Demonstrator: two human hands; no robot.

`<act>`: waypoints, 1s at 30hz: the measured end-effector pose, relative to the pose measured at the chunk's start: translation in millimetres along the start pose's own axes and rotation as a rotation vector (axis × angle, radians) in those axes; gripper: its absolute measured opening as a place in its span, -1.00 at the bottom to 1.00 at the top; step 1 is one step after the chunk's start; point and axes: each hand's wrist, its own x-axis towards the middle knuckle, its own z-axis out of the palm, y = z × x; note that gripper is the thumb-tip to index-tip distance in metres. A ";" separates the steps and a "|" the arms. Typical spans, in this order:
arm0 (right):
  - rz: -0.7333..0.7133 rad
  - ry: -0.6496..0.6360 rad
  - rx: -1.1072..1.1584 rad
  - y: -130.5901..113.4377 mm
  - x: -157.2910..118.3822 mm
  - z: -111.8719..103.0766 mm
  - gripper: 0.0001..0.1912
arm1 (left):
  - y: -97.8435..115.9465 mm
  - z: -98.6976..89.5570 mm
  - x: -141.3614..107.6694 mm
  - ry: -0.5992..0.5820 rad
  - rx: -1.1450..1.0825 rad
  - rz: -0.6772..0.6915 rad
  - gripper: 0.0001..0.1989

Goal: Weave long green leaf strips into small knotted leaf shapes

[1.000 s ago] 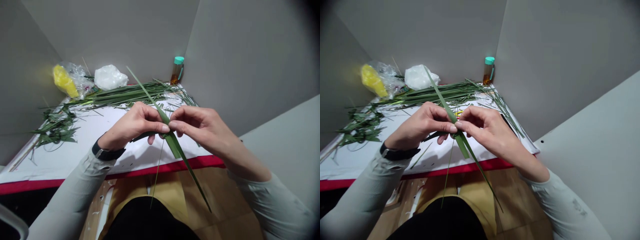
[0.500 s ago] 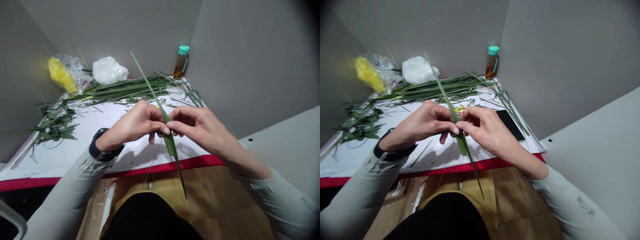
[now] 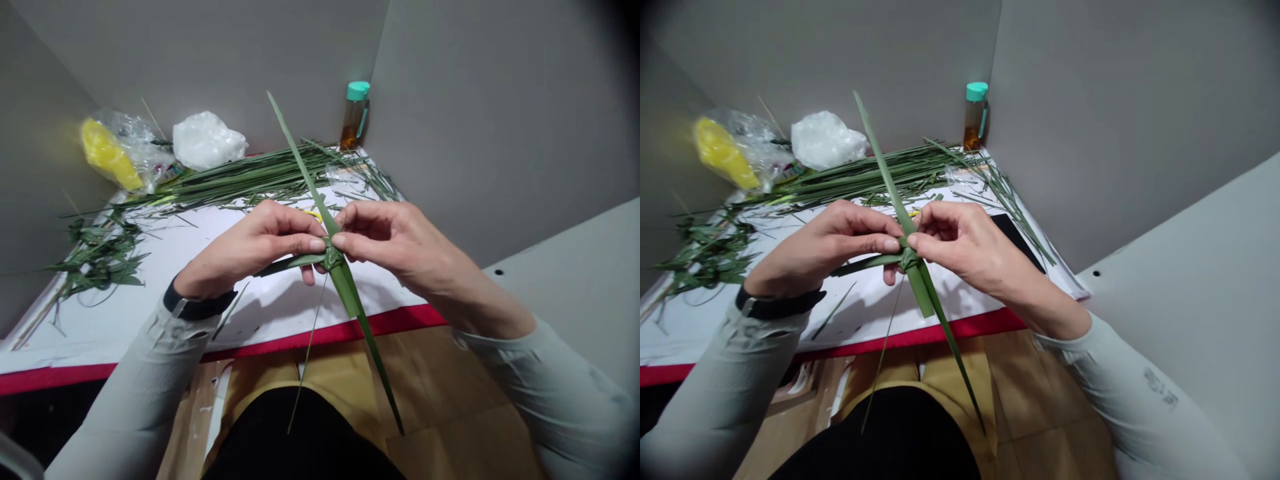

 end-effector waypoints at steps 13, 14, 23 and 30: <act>-0.053 0.160 0.092 -14.2 10.7 -16.7 -0.90 | -37.7 67.1 -12.2 0.686 -0.723 0.190 -0.80; -0.060 0.147 0.082 -15.1 12.2 -15.6 -0.90 | -37.8 73.8 -8.8 0.661 -0.725 0.203 -0.78; -0.075 0.134 -0.029 -18.1 12.1 -7.6 -0.88 | -22.3 80.0 20.1 0.662 -0.759 0.412 -0.91; -0.073 0.152 -0.065 -19.8 18.6 -4.1 -0.82 | -23.1 79.5 20.1 0.703 -0.738 0.389 -0.91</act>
